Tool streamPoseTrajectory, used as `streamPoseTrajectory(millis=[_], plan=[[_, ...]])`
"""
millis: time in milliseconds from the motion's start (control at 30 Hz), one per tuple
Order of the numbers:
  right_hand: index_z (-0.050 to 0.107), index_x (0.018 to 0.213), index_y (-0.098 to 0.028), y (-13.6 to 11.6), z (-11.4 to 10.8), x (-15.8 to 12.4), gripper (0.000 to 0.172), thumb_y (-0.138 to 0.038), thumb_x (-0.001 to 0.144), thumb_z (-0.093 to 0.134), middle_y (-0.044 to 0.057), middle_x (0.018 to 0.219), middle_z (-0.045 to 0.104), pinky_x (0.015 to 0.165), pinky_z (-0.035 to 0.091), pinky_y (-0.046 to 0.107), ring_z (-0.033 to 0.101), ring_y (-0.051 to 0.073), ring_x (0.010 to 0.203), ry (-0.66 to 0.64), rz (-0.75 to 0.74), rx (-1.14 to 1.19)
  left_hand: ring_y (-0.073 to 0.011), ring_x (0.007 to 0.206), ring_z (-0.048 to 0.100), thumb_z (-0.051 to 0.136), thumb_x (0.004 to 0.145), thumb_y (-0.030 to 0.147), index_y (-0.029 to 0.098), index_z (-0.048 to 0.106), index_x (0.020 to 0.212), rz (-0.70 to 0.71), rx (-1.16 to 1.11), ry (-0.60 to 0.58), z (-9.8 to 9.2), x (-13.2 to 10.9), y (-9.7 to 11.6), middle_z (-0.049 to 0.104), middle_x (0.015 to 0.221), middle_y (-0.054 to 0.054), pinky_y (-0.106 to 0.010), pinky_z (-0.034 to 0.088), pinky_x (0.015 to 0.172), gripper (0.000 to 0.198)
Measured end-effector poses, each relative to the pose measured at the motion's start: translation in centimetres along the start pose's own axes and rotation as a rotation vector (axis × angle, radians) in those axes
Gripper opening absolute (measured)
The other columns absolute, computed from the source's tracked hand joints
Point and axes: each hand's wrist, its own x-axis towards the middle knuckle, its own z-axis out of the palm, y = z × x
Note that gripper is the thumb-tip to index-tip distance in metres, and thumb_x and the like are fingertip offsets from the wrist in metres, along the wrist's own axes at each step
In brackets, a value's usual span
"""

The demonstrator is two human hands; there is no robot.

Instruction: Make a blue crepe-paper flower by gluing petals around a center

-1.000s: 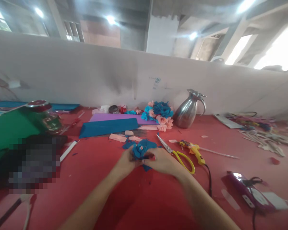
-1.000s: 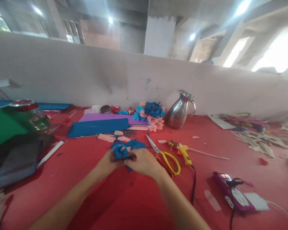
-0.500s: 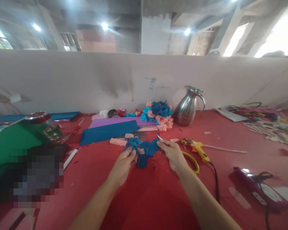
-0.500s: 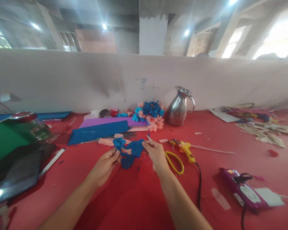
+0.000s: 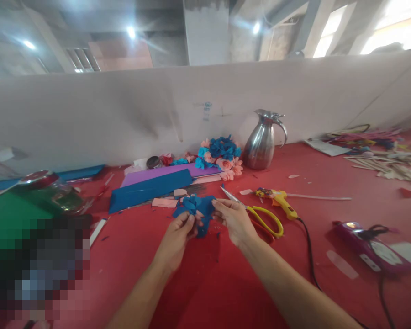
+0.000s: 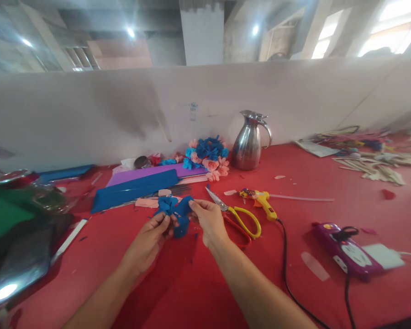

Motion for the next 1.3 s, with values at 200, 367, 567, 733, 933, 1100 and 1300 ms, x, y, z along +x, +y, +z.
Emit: streamPoseTrajectory(millis=[200, 367, 567, 733, 933, 1100, 1300], plan=[[0.071, 0.066, -0.015, 0.1, 0.2, -0.1, 0.027, -0.036, 0.051, 0.081, 0.001, 0.057, 0.066, 0.054, 0.046, 0.023, 0.057, 0.011, 0.052, -0.010, 0.026, 0.002, -0.0118, 0.064, 0.047, 0.065, 0.078, 0.038, 0.017, 0.063, 0.071, 0.047, 0.096, -0.003, 0.4, -0.1, -0.1, 0.058, 0.071, 0.000, -0.023, 0.038, 0.063, 0.022], [0.070, 0.066, -0.016, 0.2, 0.2, -0.3, 0.025, -0.035, 0.054, 0.080, -0.001, 0.056, 0.065, 0.054, 0.046, 0.023, 0.055, 0.009, 0.050, -0.055, 0.042, 0.011, -0.0134, 0.066, 0.050, 0.065, 0.077, 0.039, 0.017, 0.063, 0.070, 0.046, 0.146, 0.012, 0.4, 0.0, -0.1, 0.060, 0.071, -0.001, -0.024, 0.040, 0.065, 0.023], [0.065, 0.066, -0.017, 0.2, 0.4, -0.5, 0.024, -0.033, 0.055, 0.079, -0.003, 0.054, 0.061, 0.055, 0.047, 0.023, 0.055, 0.009, 0.049, -0.087, 0.080, 0.046, -0.0132, 0.065, 0.050, 0.067, 0.074, 0.041, 0.017, 0.063, 0.069, 0.036, 0.161, 0.029, 0.4, 0.0, -0.2, 0.061, 0.071, -0.001, -0.024, 0.040, 0.064, 0.026], [0.062, 0.067, -0.017, 0.2, 0.7, -0.8, 0.023, -0.032, 0.057, 0.077, -0.003, 0.056, 0.063, 0.055, 0.047, 0.022, 0.057, 0.009, 0.050, -0.087, 0.089, 0.056, -0.0123, 0.064, 0.049, 0.066, 0.076, 0.042, 0.016, 0.062, 0.070, 0.054, 0.166, 0.024, 0.3, 0.1, -0.4, 0.059, 0.067, 0.001, -0.023, 0.039, 0.064, 0.026], [0.062, 0.066, -0.018, 0.1, 1.0, -1.2, 0.016, -0.027, 0.056, 0.071, -0.003, 0.054, 0.063, 0.056, 0.047, 0.024, 0.057, 0.011, 0.050, -0.113, 0.077, 0.058, -0.0132, 0.065, 0.049, 0.065, 0.076, 0.044, 0.017, 0.059, 0.070, 0.079, 0.206, 0.038, 0.4, 0.1, -0.3, 0.057, 0.066, 0.001, -0.024, 0.040, 0.065, 0.029], [0.065, 0.066, -0.017, 0.4, 1.1, -1.5, 0.013, -0.024, 0.055, 0.068, -0.001, 0.060, 0.066, 0.058, 0.046, 0.023, 0.058, 0.011, 0.055, -0.181, 0.026, 0.034, -0.0149, 0.067, 0.052, 0.065, 0.074, 0.045, 0.017, 0.061, 0.069, 0.111, 0.202, 0.092, 0.5, -0.1, -0.2, 0.059, 0.067, 0.000, -0.025, 0.041, 0.067, 0.029], [0.065, 0.067, -0.017, 0.7, 1.3, -1.8, 0.018, -0.029, 0.056, 0.074, -0.002, 0.064, 0.064, 0.063, 0.048, 0.025, 0.058, 0.011, 0.059, -0.161, -0.005, 0.039, -0.0163, 0.067, 0.054, 0.063, 0.076, 0.046, 0.016, 0.066, 0.075, 0.158, 0.264, 0.096, 0.5, -0.2, -0.1, 0.063, 0.068, -0.002, -0.026, 0.042, 0.066, 0.030]])
